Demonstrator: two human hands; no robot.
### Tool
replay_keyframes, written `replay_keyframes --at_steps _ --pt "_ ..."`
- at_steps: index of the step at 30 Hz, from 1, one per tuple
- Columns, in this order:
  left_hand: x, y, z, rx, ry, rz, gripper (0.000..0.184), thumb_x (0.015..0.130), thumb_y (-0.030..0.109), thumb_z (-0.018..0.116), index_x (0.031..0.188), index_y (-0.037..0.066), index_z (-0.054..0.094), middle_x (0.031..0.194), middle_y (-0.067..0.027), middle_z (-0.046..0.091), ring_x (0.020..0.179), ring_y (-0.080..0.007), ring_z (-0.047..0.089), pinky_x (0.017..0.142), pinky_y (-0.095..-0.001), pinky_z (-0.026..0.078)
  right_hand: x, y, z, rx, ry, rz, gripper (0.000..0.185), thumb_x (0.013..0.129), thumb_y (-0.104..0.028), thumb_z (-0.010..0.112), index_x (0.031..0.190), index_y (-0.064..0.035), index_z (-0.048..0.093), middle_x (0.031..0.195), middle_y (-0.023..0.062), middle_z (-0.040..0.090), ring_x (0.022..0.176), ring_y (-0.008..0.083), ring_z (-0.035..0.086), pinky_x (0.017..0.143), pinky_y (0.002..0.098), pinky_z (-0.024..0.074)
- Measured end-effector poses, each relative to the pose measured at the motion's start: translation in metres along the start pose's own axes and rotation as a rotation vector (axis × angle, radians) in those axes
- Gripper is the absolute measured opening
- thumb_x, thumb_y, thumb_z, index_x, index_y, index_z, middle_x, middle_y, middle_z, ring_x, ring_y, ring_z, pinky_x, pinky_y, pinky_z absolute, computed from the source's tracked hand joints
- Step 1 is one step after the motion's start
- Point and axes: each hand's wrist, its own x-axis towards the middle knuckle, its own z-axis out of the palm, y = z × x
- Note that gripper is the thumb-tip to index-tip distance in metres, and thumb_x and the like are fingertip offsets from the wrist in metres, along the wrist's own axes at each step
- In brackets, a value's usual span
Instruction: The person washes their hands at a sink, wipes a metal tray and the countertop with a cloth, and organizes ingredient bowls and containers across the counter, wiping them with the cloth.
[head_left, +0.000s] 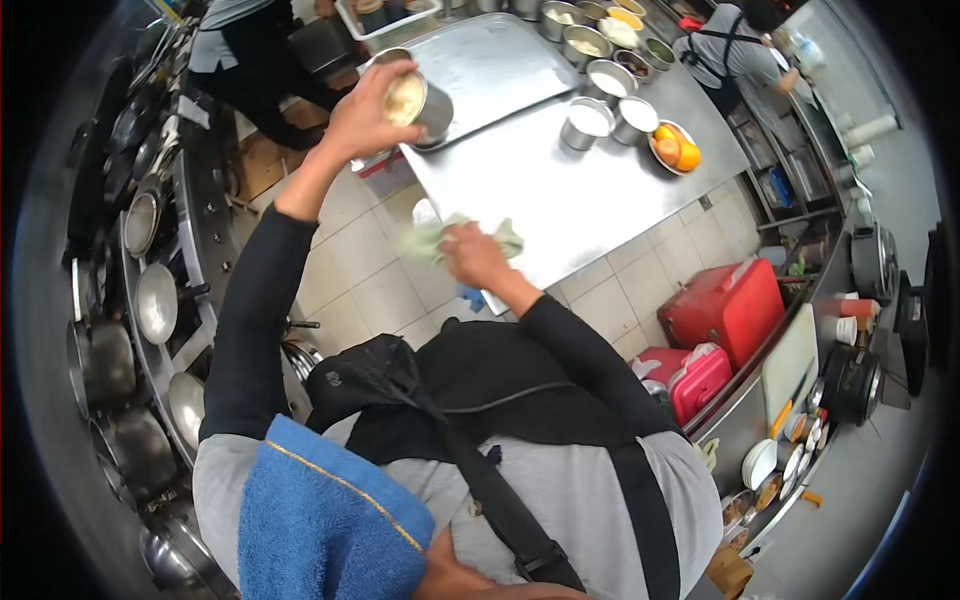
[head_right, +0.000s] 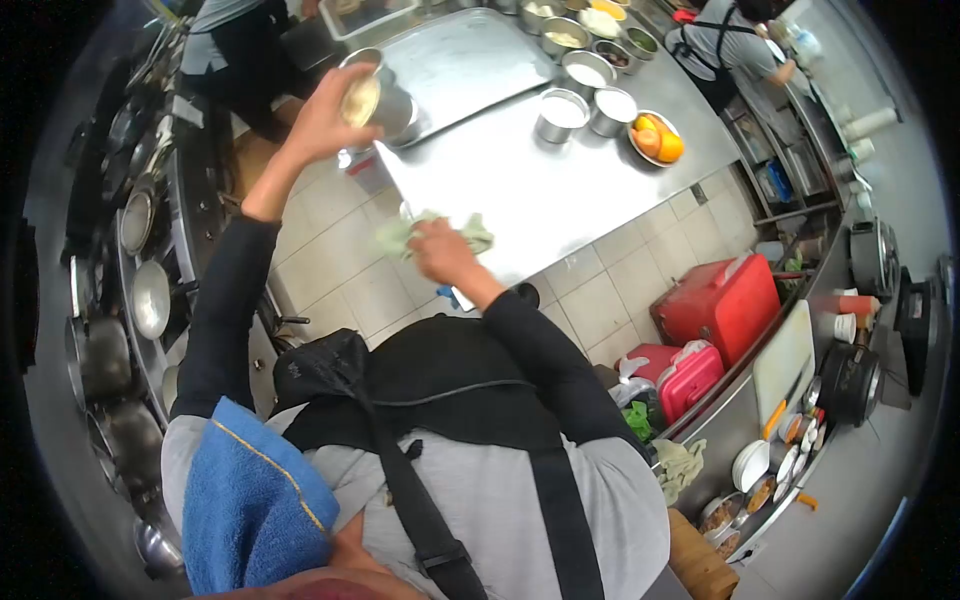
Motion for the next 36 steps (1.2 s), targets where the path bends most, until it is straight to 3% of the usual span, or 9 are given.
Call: replay_keyframes --at_steps 4,13,17,20,21,23,25,29,36 --pt "0.08 -0.002 0.071 0.178 -0.045 -0.069 0.084 0.059 0.038 0.08 0.136 0.02 0.05 0.123 -0.0129 0.056 0.115 -0.0335 0.056 0.097 -0.042 0.046 0.002 0.016 -0.086 0.234 -0.004 -0.008 0.022 0.079 -0.013 0.06 0.099 -0.0084 0.065 0.106 0.0139 0.063 0.092 0.0357 0.061 0.082 0.0453 0.05" --pt "0.135 -0.037 0.174 0.56 -0.407 -0.285 0.082 0.061 0.042 0.077 0.137 0.023 0.05 0.118 -0.012 0.061 0.109 -0.0327 0.059 0.098 -0.0453 0.041 -0.057 0.141 -0.26 0.555 0.116 0.456 0.016 0.089 -0.014 0.057 0.099 -0.0014 0.053 0.098 0.0196 0.057 0.091 0.0356 0.056 0.082 0.0387 0.0454" --pt "0.126 -0.044 0.197 0.632 -0.394 -0.303 0.101 0.062 0.058 0.079 0.145 0.017 0.039 0.139 -0.0184 0.05 0.13 -0.035 0.046 0.107 -0.0487 0.035 -0.051 0.168 -0.294 0.063 0.08 0.326 0.02 0.091 -0.021 0.06 0.097 -0.0028 0.057 0.093 0.0192 0.055 0.092 0.0384 0.055 0.084 0.0461 0.0439" --pt "0.132 0.017 0.205 0.549 -0.17 -0.129 0.11 0.063 0.065 0.076 0.149 0.012 0.032 0.146 -0.0214 0.041 0.136 -0.0344 0.04 0.112 -0.0502 0.03 -0.044 0.184 -0.321 -0.097 0.161 0.299 0.02 0.091 -0.023 0.061 0.087 -0.0041 0.055 0.086 0.0161 0.057 0.082 0.0378 0.055 0.077 0.0476 0.0428" --pt "0.126 0.028 0.226 0.339 -0.133 -0.145 0.103 0.069 0.06 0.076 0.147 0.006 0.035 0.14 -0.0212 0.045 0.128 -0.0341 0.047 0.104 -0.0425 0.041 -0.043 0.193 -0.326 -0.046 0.149 0.332 0.021 0.091 -0.023 0.061 0.085 -0.0042 0.055 0.084 0.0154 0.057 0.08 0.0377 0.055 0.075 0.0462 0.043" --pt "0.118 0.063 0.274 -0.244 -0.181 -0.513 0.077 0.078 0.045 0.076 0.135 0.001 0.05 0.105 -0.0155 0.061 0.09 -0.0231 0.063 0.078 -0.0352 0.052 -0.037 0.222 -0.322 0.456 0.155 0.557 0.027 0.096 -0.025 0.058 0.079 -0.0058 0.051 0.074 0.0022 0.054 0.068 0.0185 0.05 0.066 0.0313 0.0417" --pt "0.121 0.101 0.304 -0.94 -0.141 -1.04 0.058 0.087 0.023 0.071 0.133 -0.003 0.046 0.099 -0.0101 0.061 0.079 -0.0187 0.065 0.067 -0.0308 0.056 -0.037 0.257 -0.294 1.021 0.284 0.629 0.029 0.099 -0.026 0.057 0.078 -0.0068 0.051 0.072 -0.0035 0.05 0.066 0.0084 0.045 0.061 0.0246 0.0388" --pt "0.119 0.087 0.324 -1.043 0.038 -1.027 0.047 0.087 0.007 0.066 0.129 -0.002 0.05 0.091 -0.0078 0.063 0.073 -0.015 0.064 0.066 -0.0288 0.057 -0.02 0.268 -0.273 1.204 0.407 0.63 0.029 0.1 -0.027 0.056 0.079 -0.0074 0.052 0.071 -0.0069 0.046 0.068 0.0024 0.039 0.059 0.0217 0.0369" --pt "0.09 0.028 0.256 -0.778 -0.355 -0.735 0.027 0.089 0.015 0.067 0.111 0.0 0.067 0.085 -0.0034 0.067 0.069 -0.0083 0.061 0.061 -0.0226 0.051 0.062 0.278 -0.236 0.697 0.102 0.499 0.03 0.096 -0.033 0.06 0.087 -0.0039 0.06 0.074 -0.0004 0.056 0.07 0.011 0.048 0.064 0.0291 0.0421"
